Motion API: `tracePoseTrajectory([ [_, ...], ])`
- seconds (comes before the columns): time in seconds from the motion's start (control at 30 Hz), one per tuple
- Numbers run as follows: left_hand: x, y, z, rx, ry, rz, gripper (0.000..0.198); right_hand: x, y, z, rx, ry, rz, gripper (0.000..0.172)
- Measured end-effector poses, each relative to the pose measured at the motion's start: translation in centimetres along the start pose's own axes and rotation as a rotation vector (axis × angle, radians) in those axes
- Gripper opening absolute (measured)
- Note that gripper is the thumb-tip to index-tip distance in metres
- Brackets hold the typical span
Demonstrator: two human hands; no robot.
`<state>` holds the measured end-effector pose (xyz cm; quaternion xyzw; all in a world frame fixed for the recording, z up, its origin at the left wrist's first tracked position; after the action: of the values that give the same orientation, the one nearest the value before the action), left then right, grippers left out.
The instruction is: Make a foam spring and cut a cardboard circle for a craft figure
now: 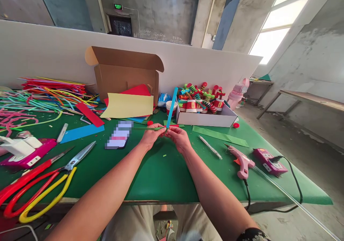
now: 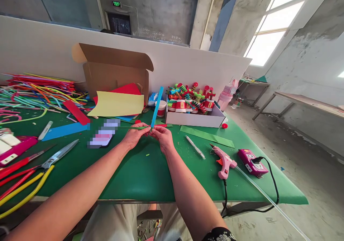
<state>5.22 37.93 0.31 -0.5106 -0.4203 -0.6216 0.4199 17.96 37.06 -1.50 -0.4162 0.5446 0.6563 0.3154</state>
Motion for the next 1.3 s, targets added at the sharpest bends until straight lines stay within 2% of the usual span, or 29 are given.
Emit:
tracePoseTrajectory([
  [0.3,0.3,0.4,-0.3,-0.023,-0.009,0.070,0.029,0.0,-0.3,-0.2,0.045,0.029,-0.060,0.033],
  [0.5,-0.4,0.2,-0.3,-0.035,-0.074,-0.060,0.028,-0.2,-0.1,-0.3,0.051,0.023,-0.114,0.034],
  [0.67,-0.7,-0.1,-0.2,-0.030,-0.095,-0.059,0.027,0.1,0.0,-0.3,0.017,0.074,-0.115,0.034],
  [0.8,-0.8,0.3,-0.1,-0.047,-0.063,-0.112,0.031,0.0,-0.3,-0.3,0.056,0.050,-0.072,0.033],
  [0.97,-0.7,0.5,0.2,-0.070,-0.041,-0.053,0.034,0.4,-0.5,-0.1,0.066,0.065,-0.005,0.034],
  [1.3,-0.7,0.1,0.2,-0.047,-0.021,-0.006,0.037,0.0,0.0,-0.4,0.050,0.054,-0.078,0.030],
])
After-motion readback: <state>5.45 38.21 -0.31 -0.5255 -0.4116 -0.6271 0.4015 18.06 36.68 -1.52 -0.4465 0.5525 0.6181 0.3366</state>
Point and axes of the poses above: each hand's wrist, its own z-axis towards the middle knuckle, its own y-axis out of the palm, x = y × z, the point moved 7 cm from there along z, towards the middle knuckle, and after that the axes turned 10 degrees about -x, right-handed, at the moved point
